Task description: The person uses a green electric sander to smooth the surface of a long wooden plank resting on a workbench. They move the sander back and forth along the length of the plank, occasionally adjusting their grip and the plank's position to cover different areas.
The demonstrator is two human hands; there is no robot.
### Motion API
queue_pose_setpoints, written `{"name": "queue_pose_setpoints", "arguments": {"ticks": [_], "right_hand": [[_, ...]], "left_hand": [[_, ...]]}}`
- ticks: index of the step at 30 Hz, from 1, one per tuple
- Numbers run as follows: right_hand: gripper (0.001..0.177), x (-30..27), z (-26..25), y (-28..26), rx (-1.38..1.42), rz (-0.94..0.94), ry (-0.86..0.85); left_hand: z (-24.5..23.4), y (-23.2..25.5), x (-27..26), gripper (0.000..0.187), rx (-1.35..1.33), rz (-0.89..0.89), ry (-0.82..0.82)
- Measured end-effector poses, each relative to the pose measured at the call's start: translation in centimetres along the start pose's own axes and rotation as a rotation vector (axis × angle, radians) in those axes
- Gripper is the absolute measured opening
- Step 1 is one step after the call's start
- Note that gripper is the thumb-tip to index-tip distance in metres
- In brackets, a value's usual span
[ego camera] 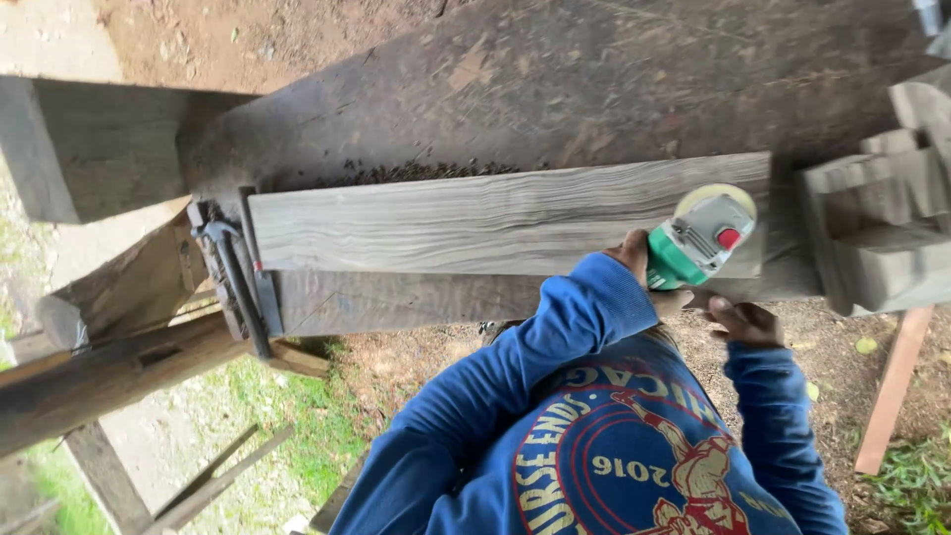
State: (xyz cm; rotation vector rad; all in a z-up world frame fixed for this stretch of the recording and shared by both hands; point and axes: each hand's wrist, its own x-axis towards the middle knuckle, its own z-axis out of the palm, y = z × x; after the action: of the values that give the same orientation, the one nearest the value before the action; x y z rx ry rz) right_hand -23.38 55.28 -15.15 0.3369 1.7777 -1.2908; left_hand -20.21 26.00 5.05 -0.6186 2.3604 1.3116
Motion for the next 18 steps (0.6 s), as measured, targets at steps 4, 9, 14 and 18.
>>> {"name": "queue_pose_setpoints", "arguments": {"ticks": [4, 9, 14, 18], "right_hand": [[0.053, 1.2, -0.7, 1.0, 0.018, -0.036, 0.072], [0.051, -1.5, 0.4, -1.4, 0.023, -0.150, 0.094], [0.068, -1.6, 0.7, -1.5, -0.053, -0.219, 0.179], [0.075, 4.9, -1.3, 3.8, -0.038, -0.014, 0.300]], "left_hand": [[-3.2, -5.2, -4.4, 0.077, -0.142, -0.071, 0.164], [-7.0, -15.0, -10.0, 0.075, -0.332, -0.073, 0.482], [-11.0, -26.1, -15.8, 0.057, -0.746, -0.162, 0.783], [-17.0, -31.2, -20.9, 0.053, -0.798, -0.224, 0.898]]}}
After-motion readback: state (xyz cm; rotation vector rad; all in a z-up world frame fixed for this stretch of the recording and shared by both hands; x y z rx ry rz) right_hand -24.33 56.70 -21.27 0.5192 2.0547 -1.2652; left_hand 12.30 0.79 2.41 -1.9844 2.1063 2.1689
